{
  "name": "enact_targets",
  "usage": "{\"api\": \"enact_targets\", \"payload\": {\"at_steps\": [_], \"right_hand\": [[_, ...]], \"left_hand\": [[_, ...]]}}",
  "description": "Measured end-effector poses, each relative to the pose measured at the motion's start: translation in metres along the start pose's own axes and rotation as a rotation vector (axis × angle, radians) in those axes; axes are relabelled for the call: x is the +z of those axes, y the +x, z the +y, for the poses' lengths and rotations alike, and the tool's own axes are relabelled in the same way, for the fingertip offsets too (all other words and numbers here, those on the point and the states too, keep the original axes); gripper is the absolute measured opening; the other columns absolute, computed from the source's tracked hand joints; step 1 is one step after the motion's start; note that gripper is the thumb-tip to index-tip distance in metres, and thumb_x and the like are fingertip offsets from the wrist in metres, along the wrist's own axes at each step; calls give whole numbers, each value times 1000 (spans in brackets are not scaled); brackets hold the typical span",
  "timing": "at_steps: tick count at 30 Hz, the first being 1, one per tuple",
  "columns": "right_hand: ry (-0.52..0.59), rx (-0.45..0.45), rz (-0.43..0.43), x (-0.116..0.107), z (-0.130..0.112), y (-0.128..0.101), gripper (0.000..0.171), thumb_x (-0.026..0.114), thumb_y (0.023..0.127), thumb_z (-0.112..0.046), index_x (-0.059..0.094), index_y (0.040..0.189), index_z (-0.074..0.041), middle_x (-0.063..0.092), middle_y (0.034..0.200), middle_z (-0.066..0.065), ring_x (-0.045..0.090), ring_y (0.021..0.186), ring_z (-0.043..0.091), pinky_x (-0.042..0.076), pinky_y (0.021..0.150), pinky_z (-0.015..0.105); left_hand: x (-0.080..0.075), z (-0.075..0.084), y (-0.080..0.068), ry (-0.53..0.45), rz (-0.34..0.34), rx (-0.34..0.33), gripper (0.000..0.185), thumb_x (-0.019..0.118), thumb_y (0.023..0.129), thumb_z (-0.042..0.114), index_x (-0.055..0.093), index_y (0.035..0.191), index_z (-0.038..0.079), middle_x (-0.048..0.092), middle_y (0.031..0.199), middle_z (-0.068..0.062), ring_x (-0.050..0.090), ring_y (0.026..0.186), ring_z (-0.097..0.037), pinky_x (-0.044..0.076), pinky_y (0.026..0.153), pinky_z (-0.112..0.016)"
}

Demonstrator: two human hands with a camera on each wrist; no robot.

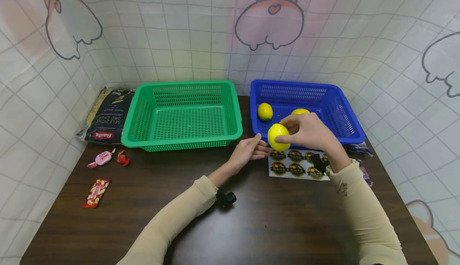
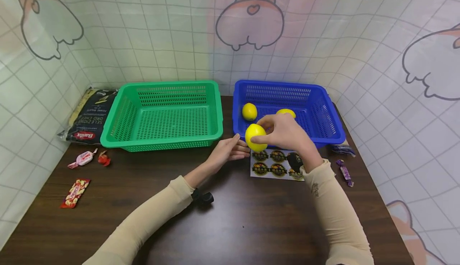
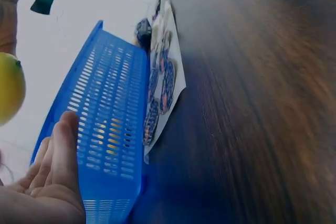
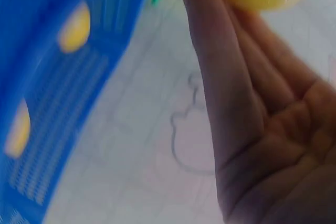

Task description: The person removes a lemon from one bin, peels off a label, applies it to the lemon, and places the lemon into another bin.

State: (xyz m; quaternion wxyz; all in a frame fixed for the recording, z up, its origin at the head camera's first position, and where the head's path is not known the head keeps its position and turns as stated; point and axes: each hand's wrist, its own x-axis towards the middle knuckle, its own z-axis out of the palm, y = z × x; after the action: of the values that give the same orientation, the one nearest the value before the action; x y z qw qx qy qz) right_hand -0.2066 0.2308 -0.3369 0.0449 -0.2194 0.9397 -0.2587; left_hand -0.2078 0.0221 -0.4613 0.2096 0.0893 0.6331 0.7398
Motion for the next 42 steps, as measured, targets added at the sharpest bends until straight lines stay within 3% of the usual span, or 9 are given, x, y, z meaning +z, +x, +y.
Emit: {"api": "enact_targets", "payload": {"at_steps": [7,13,19,23,29,32,34,36,42], "right_hand": [[88,67,50,46,-9,-17,49,81,79,-47,73,112,-12,77,104,8,74,83,17,61,69,31],[118,78,-13,74,2,-19,52,76,84,-51,71,116,-10,77,107,9,74,90,19,63,77,36],[-15,204,-54,80,26,-24,36,65,96,-39,73,111,-8,77,102,9,72,88,22,60,76,41],[-130,291,-119,88,41,-25,36,71,91,-41,72,99,-6,72,87,9,65,76,21,54,65,37],[-202,371,-155,103,51,-23,44,81,79,-48,67,90,-7,64,81,6,56,72,20,46,60,33],[-211,375,-160,107,50,-20,39,83,78,-43,59,71,-13,50,65,-1,46,62,16,36,54,30],[-209,374,-170,108,48,-19,46,83,79,-39,48,60,-16,35,58,-4,36,57,15,27,52,29],[-208,368,-178,108,48,-18,50,83,79,-37,43,57,-18,31,58,-5,33,56,14,26,51,28],[-220,389,-182,109,47,-17,36,84,79,-36,56,76,-14,56,74,2,51,67,20,41,58,33]], "left_hand": [[-3,1,-19,102,-128,39,51,42,105,42,50,140,6,61,129,-22,68,102,-18,60,96,-39],[-14,-14,-25,161,-169,-19,43,49,105,32,52,137,3,61,127,-21,65,97,-12,60,93,-38],[-25,-27,-29,176,-128,-63,44,52,104,35,55,132,1,64,122,-21,67,91,-13,62,90,-36],[-31,-31,-32,205,-117,-78,46,52,103,36,55,133,1,63,123,-21,68,94,-14,62,89,-36],[-33,-34,-36,239,-141,-99,50,52,103,40,54,135,2,62,126,-21,67,97,-14,62,90,-35],[-32,-35,-36,247,-145,-99,50,53,102,40,54,136,3,62,127,-21,67,99,-15,62,90,-35],[-32,-35,-37,255,-147,-93,50,54,102,40,54,136,4,63,127,-21,67,99,-16,62,90,-36],[-32,-35,-37,257,-150,-93,50,54,102,40,54,137,4,63,127,-21,68,99,-16,61,91,-36],[-32,-34,-37,234,-153,-97,49,53,102,39,54,136,4,63,127,-21,68,98,-16,61,91,-36]]}}
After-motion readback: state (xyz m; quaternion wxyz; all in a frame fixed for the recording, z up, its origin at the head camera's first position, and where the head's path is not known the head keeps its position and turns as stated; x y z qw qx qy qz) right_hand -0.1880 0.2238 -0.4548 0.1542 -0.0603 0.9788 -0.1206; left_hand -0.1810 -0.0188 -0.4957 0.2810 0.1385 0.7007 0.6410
